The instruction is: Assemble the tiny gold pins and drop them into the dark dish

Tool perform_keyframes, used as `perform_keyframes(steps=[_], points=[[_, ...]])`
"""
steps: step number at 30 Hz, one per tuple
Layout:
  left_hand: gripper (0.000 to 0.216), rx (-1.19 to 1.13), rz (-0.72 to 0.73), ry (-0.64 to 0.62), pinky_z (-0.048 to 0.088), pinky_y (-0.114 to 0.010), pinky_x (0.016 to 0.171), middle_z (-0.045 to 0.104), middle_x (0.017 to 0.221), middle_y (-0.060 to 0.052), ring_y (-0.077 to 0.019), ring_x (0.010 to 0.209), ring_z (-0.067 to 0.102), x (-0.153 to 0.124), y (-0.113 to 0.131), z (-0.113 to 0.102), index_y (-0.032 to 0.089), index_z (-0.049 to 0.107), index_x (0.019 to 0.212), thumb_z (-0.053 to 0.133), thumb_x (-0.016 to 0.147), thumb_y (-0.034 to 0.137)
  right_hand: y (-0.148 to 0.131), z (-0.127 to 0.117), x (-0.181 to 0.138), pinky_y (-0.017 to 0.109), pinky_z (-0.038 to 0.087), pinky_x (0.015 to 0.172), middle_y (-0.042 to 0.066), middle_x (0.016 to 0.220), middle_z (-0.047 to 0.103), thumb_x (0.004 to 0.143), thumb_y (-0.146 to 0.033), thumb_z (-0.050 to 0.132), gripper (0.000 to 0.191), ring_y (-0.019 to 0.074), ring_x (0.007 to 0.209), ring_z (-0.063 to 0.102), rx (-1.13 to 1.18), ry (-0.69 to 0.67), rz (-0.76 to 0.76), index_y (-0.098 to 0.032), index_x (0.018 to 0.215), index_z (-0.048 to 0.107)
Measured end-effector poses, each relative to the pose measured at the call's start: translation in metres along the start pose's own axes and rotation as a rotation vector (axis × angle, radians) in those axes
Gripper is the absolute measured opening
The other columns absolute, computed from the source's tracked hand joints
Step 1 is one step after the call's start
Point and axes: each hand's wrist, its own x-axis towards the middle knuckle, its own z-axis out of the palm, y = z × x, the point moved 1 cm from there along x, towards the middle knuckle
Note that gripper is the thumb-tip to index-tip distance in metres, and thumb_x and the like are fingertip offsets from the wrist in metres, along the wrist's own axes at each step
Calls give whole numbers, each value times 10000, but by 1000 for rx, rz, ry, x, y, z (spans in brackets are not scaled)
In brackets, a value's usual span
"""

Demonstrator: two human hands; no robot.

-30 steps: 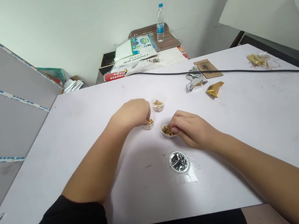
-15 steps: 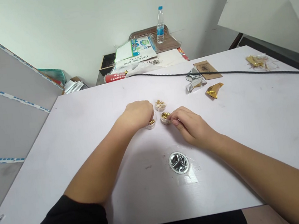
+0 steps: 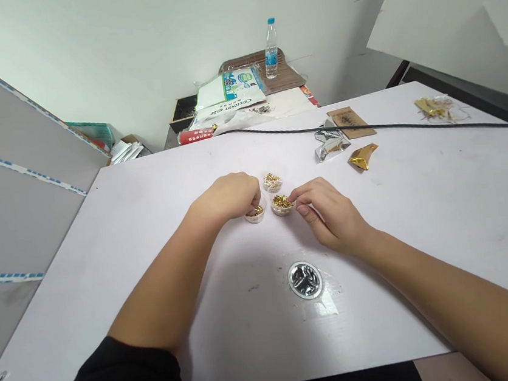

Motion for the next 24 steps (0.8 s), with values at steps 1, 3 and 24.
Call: perform_keyframes(steps=[1, 3, 24], points=[[176, -19, 7, 7, 343, -275, 587, 700, 766, -63, -184, 633, 570, 0, -2, -1, 222, 752, 759, 601, 697, 156, -2, -1, 1, 389, 475, 726, 78, 871, 633, 927, -110, 466, 106, 209, 802, 559, -23, 35, 1, -208, 898, 493], [158, -59, 28, 26, 356, -266, 610, 703, 775, -51, -166, 631, 567, -2, -5, -3, 230, 757, 778, 616, 724, 183, -6, -4, 1, 370, 447, 674, 51, 769, 580, 935, -125, 451, 113, 198, 725, 516, -17, 108, 34, -214, 872, 482], [261, -164, 322, 439, 436, -333, 973, 579, 1244, -53, -206, 1160, 527, -55, 5, -17, 213, 687, 900, 457, 951, 323, -31, 4, -2, 255, 479, 578, 10, 700, 611, 1006, -341, 436, 223, 109, 608, 551, 608, 130, 459, -190, 855, 502]])
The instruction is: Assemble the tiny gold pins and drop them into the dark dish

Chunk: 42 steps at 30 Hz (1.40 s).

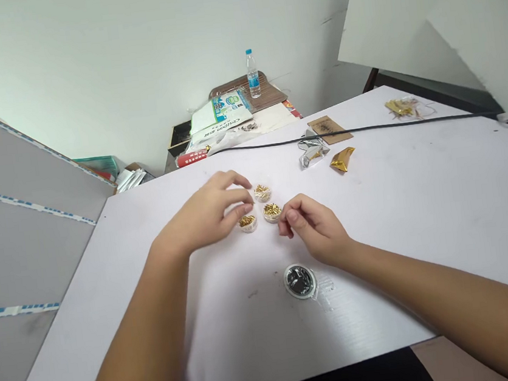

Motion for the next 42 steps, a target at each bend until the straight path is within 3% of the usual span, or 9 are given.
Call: perform_keyframes(steps=[3, 5, 12, 16, 18, 22, 27, 35, 42], points=[[261, -106, 73, -72, 440, -261, 789, 649, 948, -26, -140, 903, 590, -11, 22, 18, 217, 668, 934, 419, 974, 283, -1, 8, 0, 251, 474, 562, -4, 685, 576, 989, -418, 473, 283, 97, 585, 535, 240, -6, 148, -182, 833, 492], [254, -153, 42, -69, 412, -249, 734, 662, 903, 11, -117, 849, 594, -18, 31, 31, 240, 661, 929, 412, 976, 262, -2, 13, -2, 250, 474, 560, -15, 671, 552, 975, -436, 499, 303, 92, 578, 533, 302, -45, 189, -178, 817, 491], [235, -293, -125, 49, 389, -241, 659, 655, 781, 14, -96, 697, 545, -37, 32, 52, 194, 635, 807, 462, 949, 265, 2, 18, -12, 248, 489, 542, 10, 700, 607, 955, -387, 544, 238, 100, 579, 559, 113, -114, 208, -174, 851, 524], [231, -327, -101, 133, 430, -221, 665, 658, 792, 2, -90, 700, 546, -42, 32, 61, 192, 651, 827, 472, 954, 266, 3, 19, -13, 251, 498, 550, 16, 701, 617, 951, -363, 549, 220, 100, 580, 566, 82, -132, 188, -167, 853, 536], [212, -252, -67, 270, 440, -205, 639, 650, 787, 6, -81, 688, 552, -44, 32, 70, 198, 664, 835, 493, 950, 250, 2, 20, -12, 257, 511, 561, 17, 706, 621, 943, -375, 563, 226, 101, 585, 576, 113, -116, 206, -167, 858, 540], [99, 5, 54, 732, 465, -175, 578, 687, 833, 3, -65, 668, 603, -46, 33, 91, 201, 693, 903, 599, 898, 172, 0, 21, -11, 266, 528, 579, 18, 718, 623, 917, -421, 602, 267, 104, 598, 591, 197, -92, 277, -168, 849, 550], [190, -203, 48, 915, 509, -140, 570, 683, 881, -19, -65, 739, 639, -43, 37, 103, 183, 696, 1007, 661, 849, 83, -1, 22, -10, 270, 533, 591, 4, 696, 618, 872, -453, 660, 305, 102, 596, 598, 356, -94, 371, -165, 853, 561], [42, -1030, -3, 784, 496, -104, 465, 572, 827, 21, -20, 582, 608, -36, 39, 108, 158, 597, 864, 634, 884, 160, 0, 26, -9, 231, 513, 553, -11, 681, 623, 866, -399, 688, 272, 90, 603, 609, 532, -151, 437, -162, 828, 560], [165, -1261, -209, 640, 472, -126, 399, 654, 784, -2, -59, 511, 619, -41, 29, 115, 157, 501, 864, 609, 910, 272, 4, 18, -6, 257, 543, 603, 7, 725, 655, 855, -395, 698, 262, 94, 607, 623, 330, -45, 375, -161, 857, 580]])
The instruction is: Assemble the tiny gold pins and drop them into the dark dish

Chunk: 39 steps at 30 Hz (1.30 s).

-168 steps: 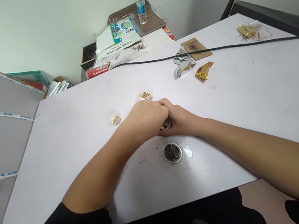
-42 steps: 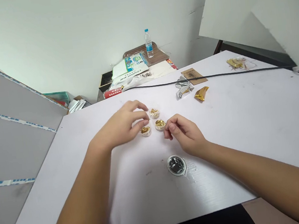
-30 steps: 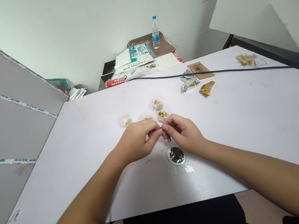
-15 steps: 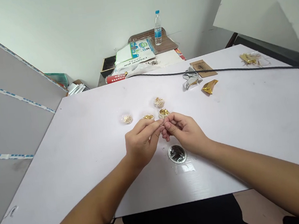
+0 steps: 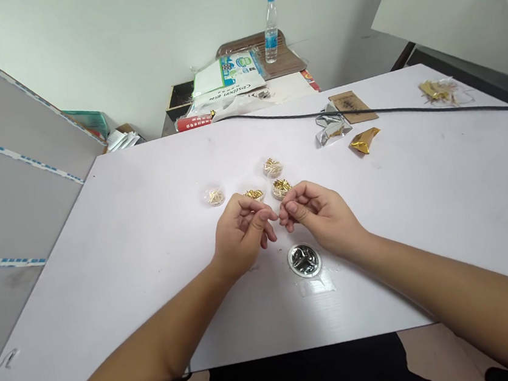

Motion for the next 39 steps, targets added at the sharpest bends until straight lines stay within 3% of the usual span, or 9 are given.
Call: perform_keyframes(steps=[6, 11, 14, 20, 27, 39], points=[[227, -57, -181, -58, 578, -185, 447, 670, 774, -14, -111, 594, 678, 0, -7, 1, 157, 497, 863, 642, 882, 330, 3, -5, 0, 264, 530, 607, 11, 746, 632, 888, -347, 658, 192, 106, 625, 621, -247, 40, -85, -168, 859, 594], [202, 94, -105, -19, 566, -157, 428, 690, 933, -61, -121, 683, 705, -2, -9, -2, 155, 504, 895, 616, 900, 323, 6, -8, -1, 282, 536, 643, 28, 839, 636, 909, -266, 616, 90, 123, 710, 628, -395, 29, -153, -181, 886, 599], [158, 152, -46, -42, 569, -155, 440, 685, 870, -26, -94, 612, 682, -4, -9, -5, 161, 505, 896, 597, 913, 288, 6, -10, -1, 300, 537, 637, 37, 843, 637, 909, -264, 610, 84, 137, 718, 631, -450, 44, -171, -181, 893, 606], [117, 116, -74, -128, 529, -127, 407, 629, 691, 33, -55, 480, 613, -3, -8, -5, 155, 552, 887, 600, 909, 260, 5, -10, -2, 302, 556, 626, 38, 828, 659, 904, -238, 618, 64, 138, 696, 656, -499, 9, -234, -176, 899, 631], [138, 64, -81, -81, 604, -175, 502, 720, 782, -33, -95, 607, 675, 1, -8, -6, 143, 676, 897, 667, 870, 278, 7, -11, -4, 315, 568, 653, 49, 855, 684, 896, -210, 622, 43, 154, 742, 669, -562, 39, -245, -182, 913, 649], [106, -23, -90, -81, 616, -181, 622, 723, 773, -27, -103, 667, 707, 2, -10, -6, 144, 603, 919, 669, 867, 209, 4, -11, -3, 329, 574, 712, 36, 893, 664, 879, -123, 605, 125, 163, 830, 652, -600, -34, -350, -212, 964, 622]])
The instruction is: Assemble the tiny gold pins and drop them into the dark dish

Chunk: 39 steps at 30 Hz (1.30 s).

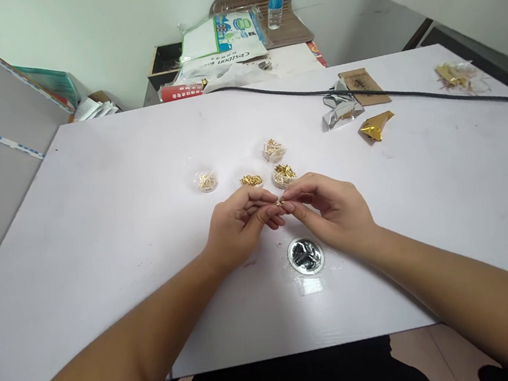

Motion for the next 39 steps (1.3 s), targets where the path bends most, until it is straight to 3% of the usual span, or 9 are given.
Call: perform_keyframes(steps=[5, 12, 18, 39], points=[[82, 41, -53, -13, 590, -192, 584, 692, 728, -15, -96, 626, 679, 0, -3, -1, 150, 592, 874, 603, 901, 226, -1, -1, 1, 313, 567, 709, 27, 883, 684, 873, -103, 624, 138, 152, 810, 661, -64, 3, -74, -215, 953, 632], [184, 193, -14, -42, 517, -196, 576, 622, 708, -4, -75, 603, 587, 0, -5, -4, 166, 549, 820, 543, 931, 313, -3, 0, 1, 313, 579, 694, 27, 869, 706, 885, -129, 629, 110, 153, 790, 675, -92, -24, -90, -220, 947, 640], [266, 160, -68, -29, 505, -207, 570, 598, 665, -6, -87, 590, 582, -2, -6, -3, 162, 539, 821, 571, 917, 408, -3, 2, -2, 328, 617, 736, 29, 887, 730, 883, -169, 649, 156, 162, 796, 712, -65, -4, -30, -222, 1028, 625], [274, 95, -76, -27, 553, -224, 619, 634, 687, -21, -102, 631, 631, -2, -5, -2, 156, 540, 813, 593, 909, 408, -4, 0, -2, 345, 628, 727, 36, 870, 735, 878, -162, 650, 150, 172, 795, 724, -62, 9, -21, -216, 1013, 614]])
